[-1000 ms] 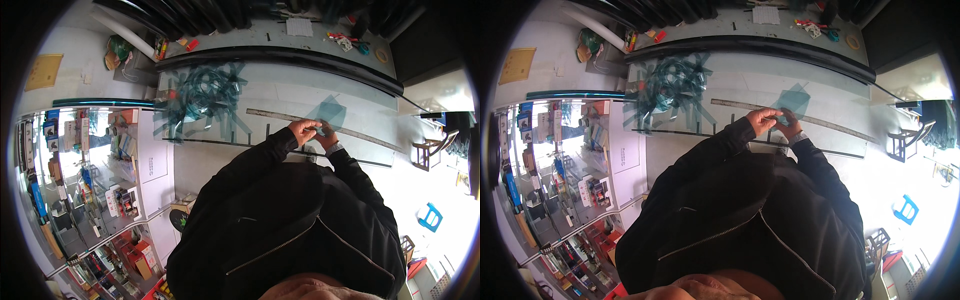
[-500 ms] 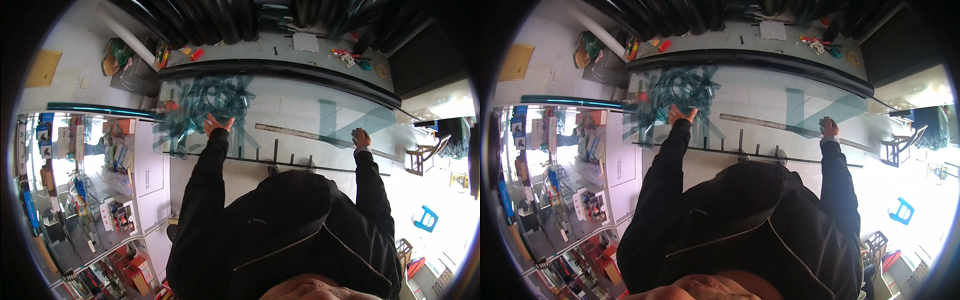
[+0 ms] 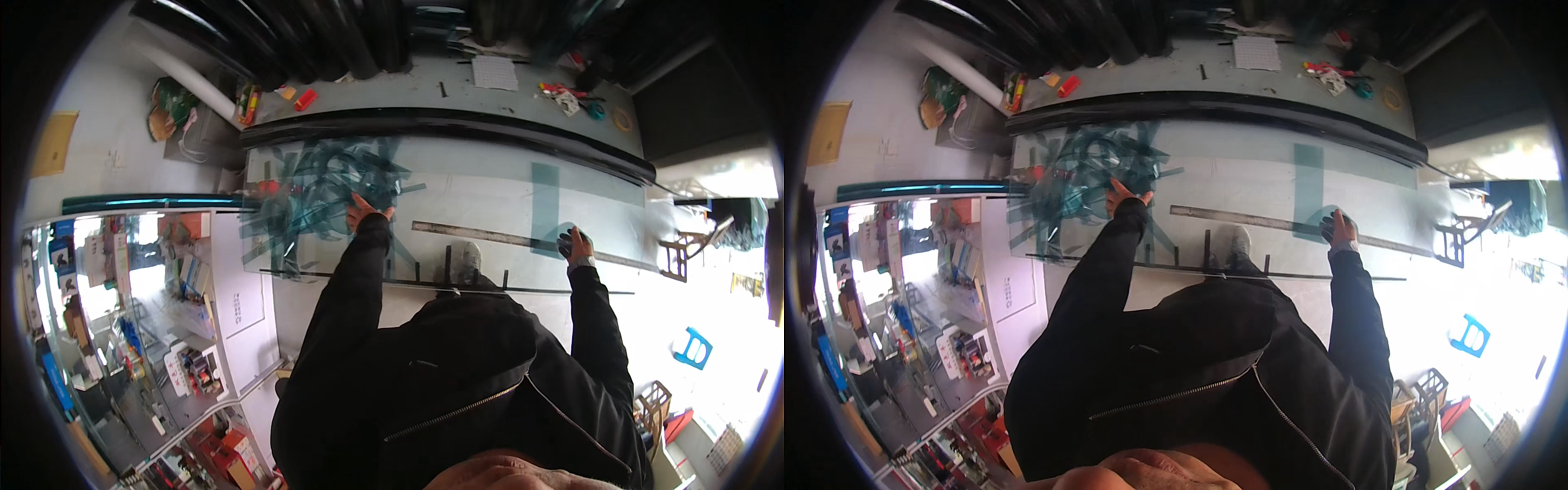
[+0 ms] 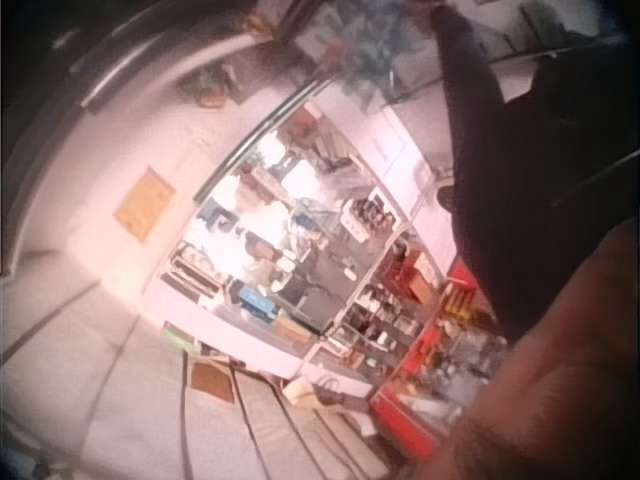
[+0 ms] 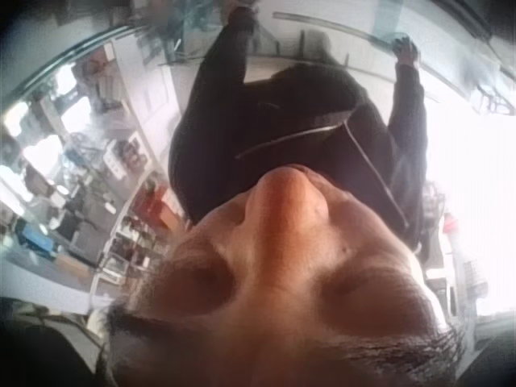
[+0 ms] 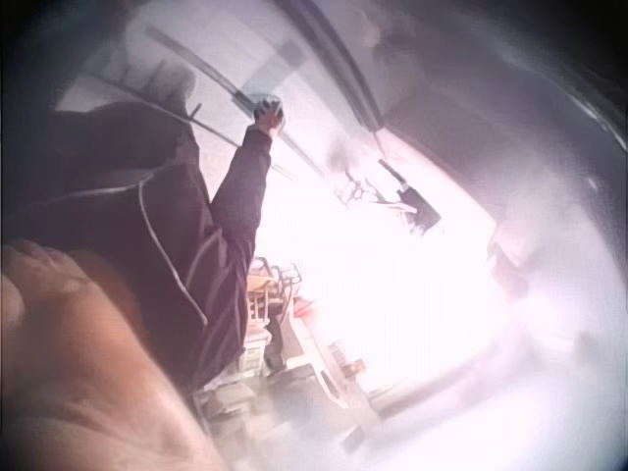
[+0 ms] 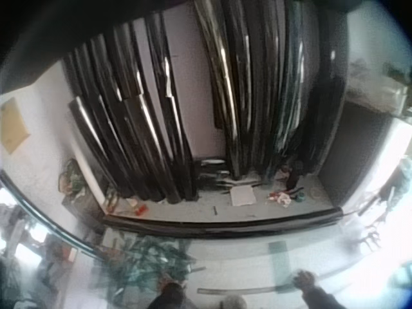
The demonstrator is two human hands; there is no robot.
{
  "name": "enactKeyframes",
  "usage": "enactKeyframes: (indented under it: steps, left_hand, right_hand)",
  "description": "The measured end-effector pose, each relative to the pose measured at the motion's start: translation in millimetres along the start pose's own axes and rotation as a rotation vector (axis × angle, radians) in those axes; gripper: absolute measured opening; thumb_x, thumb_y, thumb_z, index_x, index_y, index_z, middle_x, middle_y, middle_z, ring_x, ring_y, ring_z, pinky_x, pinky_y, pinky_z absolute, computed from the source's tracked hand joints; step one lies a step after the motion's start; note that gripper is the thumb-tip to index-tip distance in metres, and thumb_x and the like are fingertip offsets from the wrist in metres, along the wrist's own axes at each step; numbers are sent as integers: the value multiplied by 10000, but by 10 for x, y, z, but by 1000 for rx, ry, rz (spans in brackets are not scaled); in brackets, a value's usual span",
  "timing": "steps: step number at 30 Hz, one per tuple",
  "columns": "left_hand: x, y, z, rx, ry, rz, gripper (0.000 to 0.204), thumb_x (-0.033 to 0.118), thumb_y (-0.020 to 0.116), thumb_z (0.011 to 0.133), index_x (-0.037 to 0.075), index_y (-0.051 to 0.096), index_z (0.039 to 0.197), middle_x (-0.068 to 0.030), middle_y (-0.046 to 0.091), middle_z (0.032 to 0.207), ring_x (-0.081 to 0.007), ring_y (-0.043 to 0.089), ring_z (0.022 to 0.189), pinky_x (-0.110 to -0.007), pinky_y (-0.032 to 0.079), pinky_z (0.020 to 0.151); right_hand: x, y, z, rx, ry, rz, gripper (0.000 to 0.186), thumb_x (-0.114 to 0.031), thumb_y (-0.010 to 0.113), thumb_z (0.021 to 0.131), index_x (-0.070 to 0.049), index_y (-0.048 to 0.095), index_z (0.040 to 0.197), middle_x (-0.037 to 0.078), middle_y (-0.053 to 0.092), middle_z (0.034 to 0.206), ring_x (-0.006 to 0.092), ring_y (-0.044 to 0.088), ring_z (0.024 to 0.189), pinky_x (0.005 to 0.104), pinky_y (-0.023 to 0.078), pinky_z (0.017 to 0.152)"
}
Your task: The person applies a strip of tint film to a glass pane on a workbench, smoothing it with a squeegee and trimming edges. They repeat the process on additional strips, aligning and pressing the film onto the glass surface.
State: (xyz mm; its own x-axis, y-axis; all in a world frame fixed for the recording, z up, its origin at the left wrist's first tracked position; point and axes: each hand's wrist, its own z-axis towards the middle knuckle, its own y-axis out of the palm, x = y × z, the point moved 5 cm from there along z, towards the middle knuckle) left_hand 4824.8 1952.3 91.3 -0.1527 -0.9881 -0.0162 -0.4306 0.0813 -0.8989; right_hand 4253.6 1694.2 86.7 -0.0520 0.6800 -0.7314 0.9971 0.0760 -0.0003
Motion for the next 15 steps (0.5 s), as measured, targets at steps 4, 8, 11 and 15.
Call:
enactKeyframes:
  steps: [4,8,11,15]
  left_hand:
    - [-121,195,137,16,130,-23,999,355,774,780,178,122,1517,-207,298,1472,-350,431,1274,-416,424,1016]
    - [-451,143,353,50,228,-93,945,249,755,780,156,155,1505,-217,434,1352,-352,485,1214,-409,440,989]
    - [-666,-88,489,73,253,-127,964,186,771,743,143,176,1500,-223,443,1350,-366,481,1211,-424,445,975]
    - [-976,-455,724,119,442,-193,972,228,775,757,155,156,1504,-205,407,1366,-355,419,1262,-415,449,966]
  right_hand:
    - [98,125,416,7,53,-43,350,-393,606,920,-78,635,1071,69,699,939,191,668,750,318,499,581]
    - [117,243,954,-38,-13,-149,330,-388,626,909,-81,645,1028,50,698,834,160,649,647,280,479,549]
    - [79,160,1350,14,-24,-229,418,-394,664,878,-77,597,1143,85,678,952,192,636,753,344,489,626]
    - [-383,125,1360,289,-731,-32,453,-251,754,819,-47,576,1183,118,615,992,252,596,867,398,507,753]
